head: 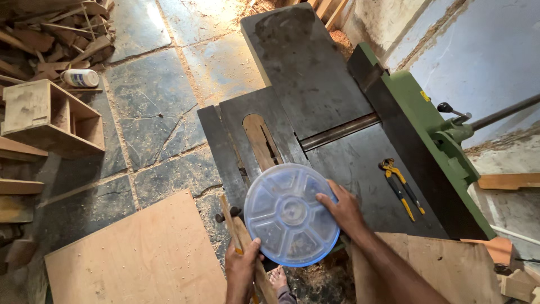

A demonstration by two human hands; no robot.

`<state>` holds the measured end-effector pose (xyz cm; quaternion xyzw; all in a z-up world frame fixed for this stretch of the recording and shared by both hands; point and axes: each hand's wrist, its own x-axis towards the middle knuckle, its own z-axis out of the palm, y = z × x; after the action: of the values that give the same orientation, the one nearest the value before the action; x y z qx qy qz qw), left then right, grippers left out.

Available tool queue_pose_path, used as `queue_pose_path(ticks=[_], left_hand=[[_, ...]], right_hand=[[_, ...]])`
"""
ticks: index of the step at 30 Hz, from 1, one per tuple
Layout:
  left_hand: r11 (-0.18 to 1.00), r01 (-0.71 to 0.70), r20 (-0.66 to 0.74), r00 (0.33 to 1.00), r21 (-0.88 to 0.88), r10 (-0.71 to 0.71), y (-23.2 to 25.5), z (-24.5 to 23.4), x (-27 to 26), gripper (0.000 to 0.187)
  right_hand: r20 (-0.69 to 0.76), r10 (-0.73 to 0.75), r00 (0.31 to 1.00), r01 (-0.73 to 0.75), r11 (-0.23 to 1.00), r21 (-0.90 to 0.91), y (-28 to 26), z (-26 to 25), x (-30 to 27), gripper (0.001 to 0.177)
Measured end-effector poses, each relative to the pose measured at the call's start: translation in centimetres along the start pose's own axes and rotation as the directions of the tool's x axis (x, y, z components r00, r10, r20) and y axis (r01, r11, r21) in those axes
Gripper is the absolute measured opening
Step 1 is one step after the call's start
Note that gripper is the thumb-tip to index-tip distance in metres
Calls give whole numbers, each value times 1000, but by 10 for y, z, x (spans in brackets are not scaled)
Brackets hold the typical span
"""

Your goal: The person marks a wooden board with a pencil and taps it with a hammer while the board rests on a woodworking machine.

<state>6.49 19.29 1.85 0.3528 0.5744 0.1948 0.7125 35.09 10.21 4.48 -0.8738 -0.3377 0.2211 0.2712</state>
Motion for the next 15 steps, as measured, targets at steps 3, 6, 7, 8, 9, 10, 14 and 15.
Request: queue_pose_path(ticks=[3, 6, 7, 8, 9, 10, 14, 15], left_hand=[[995, 40, -6, 999, 93, -40, -2, -5, 7, 25], [999, 39, 14, 999, 32, -40, -7, -7, 10, 27], [998, 63, 25, 998, 23, -63, -8, -7, 10, 27], [996, 84, 36, 996, 18, -85, -8, -9, 9, 28], [994, 106, 48, 993, 12, -106, -8, -9, 8, 29], [995, 102, 61, 993, 5, -102, -7, -9, 8, 28], [996, 78, 89, 993, -48, -74, -7, -7, -1, 26], [995, 72, 91, 994, -66, -66, -10, -5, -5, 26]], right_hand=[[8, 115, 993, -115, 993, 32, -5, -1, -14, 65], [-12, 139, 990, -139, 989, 54, -6, 1, -20, 66], [6, 160, 987, -160, 985, 66, -4, 1, -17, 67], [22, 182, 983, -183, 980, 80, -2, 2, -13, 68], [56, 170, 984, -172, 984, 45, 2, 1, -9, 69], [88, 158, 984, -159, 987, 11, 6, -2, -3, 70], [169, 8, 986, -15, 999, 37, 25, -9, 13, 71], [176, 21, 984, -28, 999, 40, 28, -7, 13, 71]])
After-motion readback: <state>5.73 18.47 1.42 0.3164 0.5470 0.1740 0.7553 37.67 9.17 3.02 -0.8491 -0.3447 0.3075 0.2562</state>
